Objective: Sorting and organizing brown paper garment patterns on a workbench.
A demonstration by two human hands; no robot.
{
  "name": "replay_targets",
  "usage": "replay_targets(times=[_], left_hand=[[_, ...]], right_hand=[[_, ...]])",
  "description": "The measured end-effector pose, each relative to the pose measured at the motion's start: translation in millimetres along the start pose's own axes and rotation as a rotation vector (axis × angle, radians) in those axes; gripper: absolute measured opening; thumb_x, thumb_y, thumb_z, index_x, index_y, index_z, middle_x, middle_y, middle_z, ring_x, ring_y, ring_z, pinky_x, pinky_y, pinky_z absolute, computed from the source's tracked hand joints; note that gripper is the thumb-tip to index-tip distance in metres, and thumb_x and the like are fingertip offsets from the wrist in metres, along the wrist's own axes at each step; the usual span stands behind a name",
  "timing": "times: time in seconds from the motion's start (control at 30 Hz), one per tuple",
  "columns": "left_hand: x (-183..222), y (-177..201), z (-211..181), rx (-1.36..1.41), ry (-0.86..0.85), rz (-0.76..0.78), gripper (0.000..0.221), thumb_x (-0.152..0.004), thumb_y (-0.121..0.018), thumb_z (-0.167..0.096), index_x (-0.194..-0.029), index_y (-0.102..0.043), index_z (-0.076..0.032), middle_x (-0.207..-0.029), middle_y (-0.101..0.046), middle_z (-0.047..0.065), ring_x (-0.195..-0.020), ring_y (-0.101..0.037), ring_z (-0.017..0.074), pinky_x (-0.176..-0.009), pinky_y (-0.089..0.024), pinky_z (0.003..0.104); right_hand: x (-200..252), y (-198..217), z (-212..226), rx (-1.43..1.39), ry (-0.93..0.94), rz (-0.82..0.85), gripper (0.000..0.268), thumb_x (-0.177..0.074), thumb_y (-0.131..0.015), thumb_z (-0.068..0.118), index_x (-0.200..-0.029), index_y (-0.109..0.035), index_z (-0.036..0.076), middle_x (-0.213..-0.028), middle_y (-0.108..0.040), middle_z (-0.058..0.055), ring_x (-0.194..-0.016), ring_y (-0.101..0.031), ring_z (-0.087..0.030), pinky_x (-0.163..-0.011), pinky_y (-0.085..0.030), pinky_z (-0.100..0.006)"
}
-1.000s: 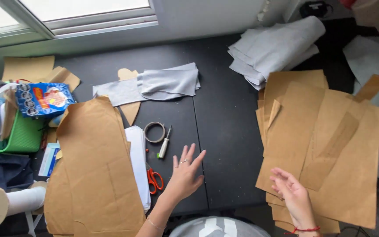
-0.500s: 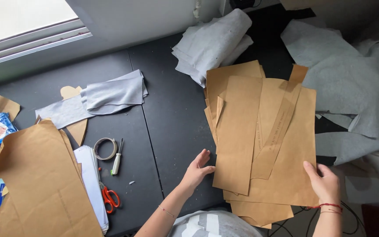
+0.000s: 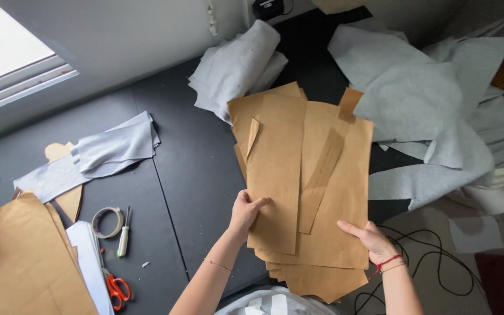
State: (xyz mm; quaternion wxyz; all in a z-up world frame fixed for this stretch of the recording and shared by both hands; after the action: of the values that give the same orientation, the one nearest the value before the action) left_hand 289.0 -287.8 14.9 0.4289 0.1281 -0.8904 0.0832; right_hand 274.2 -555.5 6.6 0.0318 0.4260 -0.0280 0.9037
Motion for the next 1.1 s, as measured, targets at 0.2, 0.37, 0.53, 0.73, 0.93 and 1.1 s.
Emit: replay_targets(times=[0.2, 0.37, 0.53, 0.73, 0.93, 1.1], left_hand=[[23, -22, -4, 0.074, 0.132, 0.097, 0.058, -0.057, -0.069, -0.026, -0.106, -0.043, -0.008, -0.104, -0.058, 0.008, -0.088, -0.057, 0.0213, -0.073, -0.049, 0.034], [-10, -20, 11, 0.110, 0.011, 0.138, 0.038, -0.063, -0.079, -0.019, -0.092, -0.057, -0.007, -0.075, -0.062, 0.012, -0.066, -0.062, 0.0261, -0.059, -0.052, 0.041], [22, -40, -13, -0.012, -0.207, 0.206, 0.031, -0.066, -0.073, -0.010, -0.092, -0.056, -0.010, -0.075, -0.060, 0.009, -0.070, -0.059, 0.0238, -0.062, -0.051, 0.040], [73, -57, -42, -0.292, -0.501, 0.231, 0.028, -0.072, -0.066, -0.007, -0.095, -0.051, -0.004, -0.081, -0.062, 0.021, -0.078, -0.062, 0.0330, -0.068, -0.050, 0.047], [132, -113, -46, -0.426, -0.441, 0.463, 0.030, -0.071, -0.061, -0.015, -0.099, -0.053, -0.007, -0.095, -0.062, 0.004, -0.090, -0.060, 0.0166, -0.075, -0.051, 0.030], [142, -199, 8, -0.571, -0.477, 0.807, 0.034, -0.067, -0.066, -0.017, -0.096, -0.054, -0.005, -0.091, -0.064, 0.004, -0.084, -0.060, 0.0153, -0.068, -0.051, 0.029]], right_hand=[[6, 3, 7, 0.199, 0.140, -0.072, 0.026, -0.068, -0.067, 0.017, -0.089, -0.062, 0.002, -0.091, -0.063, -0.004, -0.088, -0.055, -0.014, -0.082, -0.040, -0.028], [-24, 24, -17, 0.026, 0.219, -0.109, 0.039, -0.068, -0.073, 0.007, -0.103, -0.060, 0.000, -0.092, -0.063, -0.018, -0.082, -0.060, -0.026, -0.072, -0.048, -0.044], [-15, 32, -16, 0.168, 0.278, -0.179, 0.038, -0.067, -0.074, 0.011, -0.103, -0.063, 0.003, -0.095, -0.064, -0.016, -0.087, -0.060, -0.025, -0.074, -0.048, -0.042], [3, 43, -29, 0.061, 0.260, -0.141, 0.030, -0.064, -0.075, 0.008, -0.092, -0.066, -0.001, -0.082, -0.067, -0.017, -0.073, -0.062, -0.024, -0.064, -0.051, -0.040], [100, 69, -23, -0.300, 0.349, -0.182, 0.045, -0.067, -0.062, 0.014, -0.109, -0.057, 0.001, -0.109, -0.062, -0.009, -0.102, -0.057, -0.020, -0.089, -0.044, -0.033], [178, 139, -103, -0.451, 0.310, -0.568, 0.019, -0.064, -0.069, 0.013, -0.074, -0.063, -0.002, -0.080, -0.059, -0.005, -0.077, -0.051, -0.013, -0.075, -0.041, -0.026]])
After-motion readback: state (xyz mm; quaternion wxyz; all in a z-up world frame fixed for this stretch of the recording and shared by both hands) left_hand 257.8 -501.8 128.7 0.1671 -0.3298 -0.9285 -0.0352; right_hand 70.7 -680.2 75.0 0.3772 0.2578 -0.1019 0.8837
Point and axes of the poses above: each hand's wrist, its own x-axis away from the middle knuckle, its own y-axis out of the back of the hand, z = x × y, the point moved 7 cm from there along -x, towards the middle knuckle
